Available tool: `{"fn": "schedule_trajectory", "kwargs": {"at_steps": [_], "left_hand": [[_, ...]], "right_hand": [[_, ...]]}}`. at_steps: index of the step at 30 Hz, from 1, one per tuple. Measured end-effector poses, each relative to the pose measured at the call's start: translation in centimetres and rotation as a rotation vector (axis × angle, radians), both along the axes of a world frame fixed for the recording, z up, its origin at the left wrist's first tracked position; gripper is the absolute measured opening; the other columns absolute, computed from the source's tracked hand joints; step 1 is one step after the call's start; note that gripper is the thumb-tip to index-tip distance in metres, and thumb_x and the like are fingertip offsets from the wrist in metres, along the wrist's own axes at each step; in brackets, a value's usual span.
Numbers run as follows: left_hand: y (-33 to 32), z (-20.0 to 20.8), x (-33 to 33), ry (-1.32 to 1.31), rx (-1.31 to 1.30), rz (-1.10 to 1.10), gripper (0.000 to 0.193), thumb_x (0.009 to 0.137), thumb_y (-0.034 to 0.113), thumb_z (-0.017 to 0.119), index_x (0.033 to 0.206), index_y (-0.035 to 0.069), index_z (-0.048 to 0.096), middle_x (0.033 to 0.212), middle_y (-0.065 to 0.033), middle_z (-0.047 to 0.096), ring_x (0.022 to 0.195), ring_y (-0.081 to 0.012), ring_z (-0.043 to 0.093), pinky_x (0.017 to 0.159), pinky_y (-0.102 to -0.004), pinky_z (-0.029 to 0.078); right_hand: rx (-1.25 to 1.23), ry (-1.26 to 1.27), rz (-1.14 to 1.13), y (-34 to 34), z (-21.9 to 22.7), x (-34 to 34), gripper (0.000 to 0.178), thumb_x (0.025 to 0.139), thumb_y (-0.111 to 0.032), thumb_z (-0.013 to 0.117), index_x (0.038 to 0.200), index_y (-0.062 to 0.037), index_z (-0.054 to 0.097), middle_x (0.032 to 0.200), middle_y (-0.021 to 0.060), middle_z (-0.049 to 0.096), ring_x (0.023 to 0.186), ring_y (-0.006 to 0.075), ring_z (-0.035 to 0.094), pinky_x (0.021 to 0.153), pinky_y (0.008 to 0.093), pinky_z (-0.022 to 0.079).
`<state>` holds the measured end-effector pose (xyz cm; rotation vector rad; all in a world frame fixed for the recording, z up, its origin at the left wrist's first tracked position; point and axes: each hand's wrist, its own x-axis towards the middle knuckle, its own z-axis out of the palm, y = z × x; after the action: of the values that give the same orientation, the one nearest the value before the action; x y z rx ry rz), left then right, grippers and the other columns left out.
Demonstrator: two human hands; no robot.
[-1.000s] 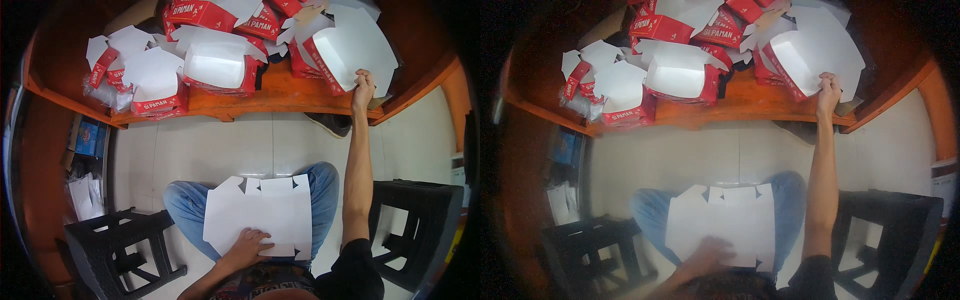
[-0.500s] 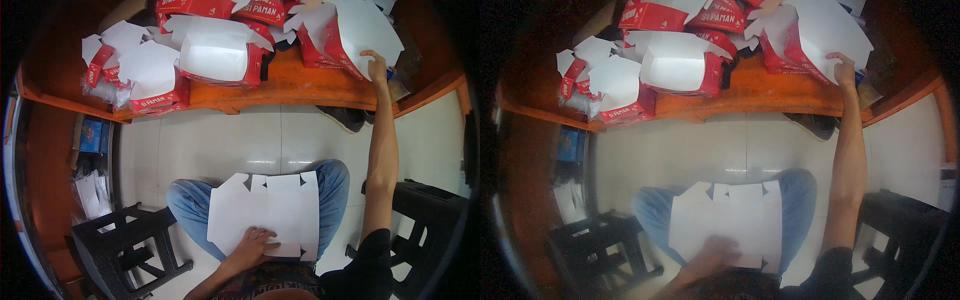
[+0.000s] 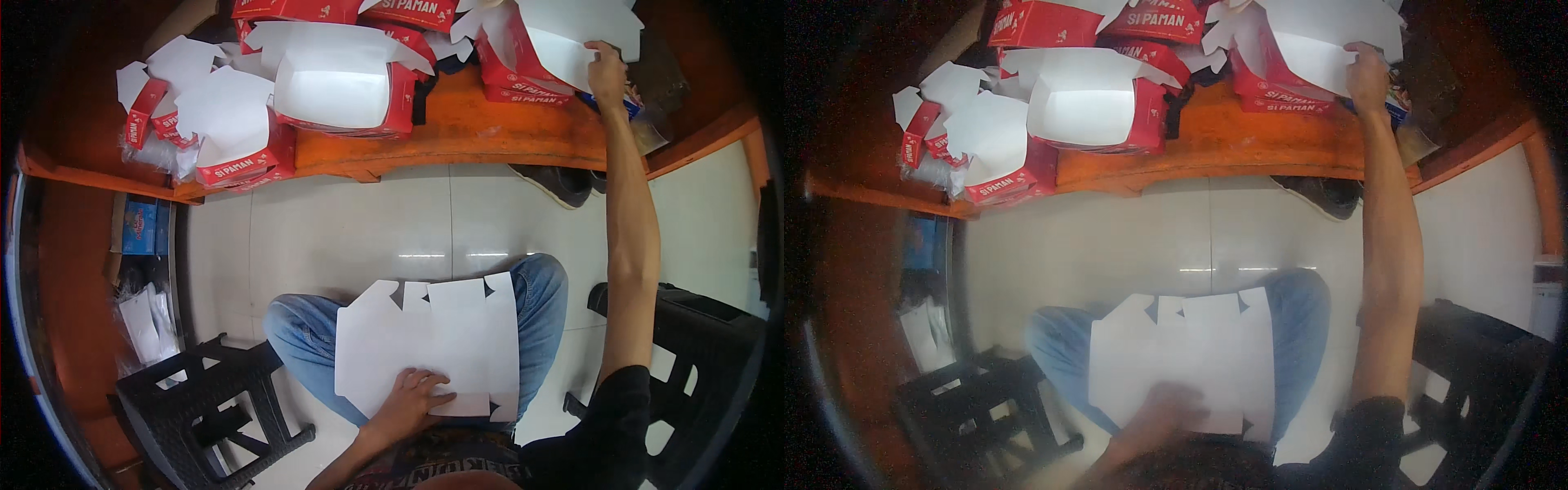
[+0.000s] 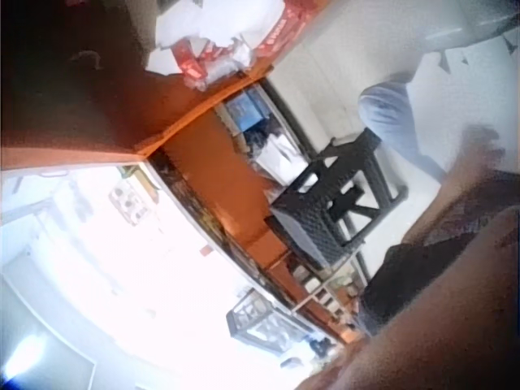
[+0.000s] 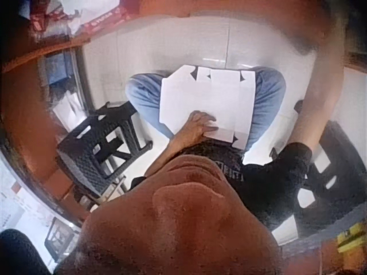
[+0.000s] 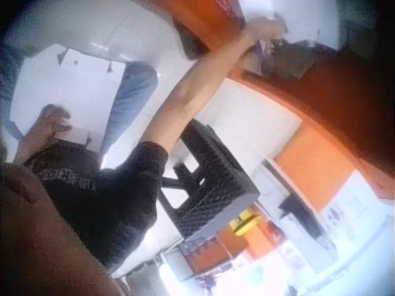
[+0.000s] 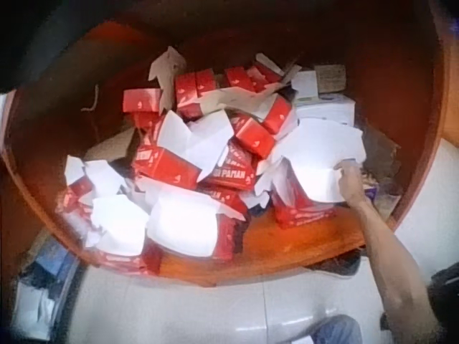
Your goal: The person sits on the floor and folds flat white cardboard pieces into small red and white boxes. They repeatedly fold the sides and tuck the flaps to form the box shape, then place the finished boxes onto a nearby orange shelf.
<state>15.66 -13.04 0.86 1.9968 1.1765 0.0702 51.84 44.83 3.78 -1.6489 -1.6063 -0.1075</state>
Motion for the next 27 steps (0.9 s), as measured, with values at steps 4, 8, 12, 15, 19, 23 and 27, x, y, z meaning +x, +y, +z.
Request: {"fn": "schedule_trajectory", "kwargs": {"at_steps": [4, 8, 12, 15, 19, 23, 27], "left_hand": [[0.1, 0.5, 0.0, -0.005, -0.014, -0.010, 0.049, 0.081, 0.029, 0.079, 0.128, 0.019, 0.072, 0.142, -0.0051, 0.054, 0.135, -0.0299, 0.044, 0.116, -0.0519, 0.029], [0.6, 1.0, 0.0, -0.006, -0.022, -0.020, 0.048, 0.082, 0.029, 0.078, 0.128, 0.020, 0.071, 0.142, -0.0051, 0.054, 0.135, -0.0299, 0.044, 0.116, -0.0526, 0.029], [0.7, 1.2, 0.0, -0.031, -0.021, -0.013, 0.047, 0.083, 0.030, 0.079, 0.128, 0.019, 0.071, 0.142, -0.0059, 0.054, 0.135, -0.0304, 0.043, 0.116, -0.0526, 0.030], [0.0, 0.0, 0.1, -0.020, -0.036, 0.008, 0.047, 0.082, 0.030, 0.079, 0.127, 0.019, 0.071, 0.141, -0.0064, 0.054, 0.134, -0.0311, 0.044, 0.115, -0.0522, 0.031], [0.1, 0.5, 0.0, -0.042, 0.002, 0.005, 0.047, 0.082, 0.029, 0.079, 0.128, 0.018, 0.071, 0.140, -0.0067, 0.054, 0.133, -0.0320, 0.045, 0.115, -0.0519, 0.031], [-0.2, 0.8, 0.1, -0.043, 0.009, 0.011, 0.048, 0.083, 0.029, 0.079, 0.129, 0.017, 0.070, 0.141, -0.0073, 0.053, 0.133, -0.0320, 0.045, 0.117, -0.0531, 0.030], [-0.3, 1.3, 0.2, -0.020, 0.033, 0.006, 0.049, 0.085, 0.030, 0.077, 0.131, 0.017, 0.069, 0.143, -0.0079, 0.052, 0.135, -0.0321, 0.044, 0.119, -0.0543, 0.029]], "right_hand": [[0.138, -0.187, -0.005, 1.4, -0.1, -0.4, 0.032, 0.086, -0.002, 0.059, 0.114, -0.0097, 0.072, 0.110, 0.0212, 0.072, 0.106, 0.0417, 0.067, 0.094, 0.0481, 0.053], [-0.149, -0.223, 0.075, 3.0, 0.2, -0.2, 0.030, 0.092, -0.022, 0.063, 0.120, -0.0108, 0.070, 0.127, 0.0245, 0.065, 0.114, 0.0433, 0.065, 0.099, 0.0495, 0.051], [-0.351, -0.123, 0.016, 1.2, -0.7, -1.5, 0.057, 0.095, -0.058, 0.055, 0.137, -0.0203, 0.063, 0.155, 0.0302, 0.035, 0.131, 0.0527, 0.049, 0.112, 0.0571, 0.038], [-0.330, -0.080, -0.031, -3.0, -0.4, -3.3, 0.078, 0.089, -0.080, 0.049, 0.147, -0.0281, 0.055, 0.164, 0.0327, 0.013, 0.139, 0.0606, 0.035, 0.119, 0.0642, 0.024], [-0.164, -0.164, 0.336, -9.8, 0.7, -8.9, 0.072, 0.089, -0.067, 0.064, 0.143, -0.0198, 0.058, 0.156, 0.0179, 0.044, 0.145, 0.0397, 0.039, 0.120, 0.0677, 0.015], [-0.312, -0.289, 0.380, -11.4, 0.3, -11.4, 0.039, 0.090, -0.030, 0.073, 0.123, -0.0102, 0.067, 0.123, 0.0121, 0.065, 0.123, 0.0339, 0.059, 0.118, 0.0625, 0.024], [-0.359, -0.377, 0.485, -12.8, 1.4, -12.8, 0.027, 0.082, -0.004, 0.072, 0.109, -0.0054, 0.067, 0.109, 0.0137, 0.066, 0.114, 0.0358, 0.061, 0.114, 0.0605, 0.031]]}}
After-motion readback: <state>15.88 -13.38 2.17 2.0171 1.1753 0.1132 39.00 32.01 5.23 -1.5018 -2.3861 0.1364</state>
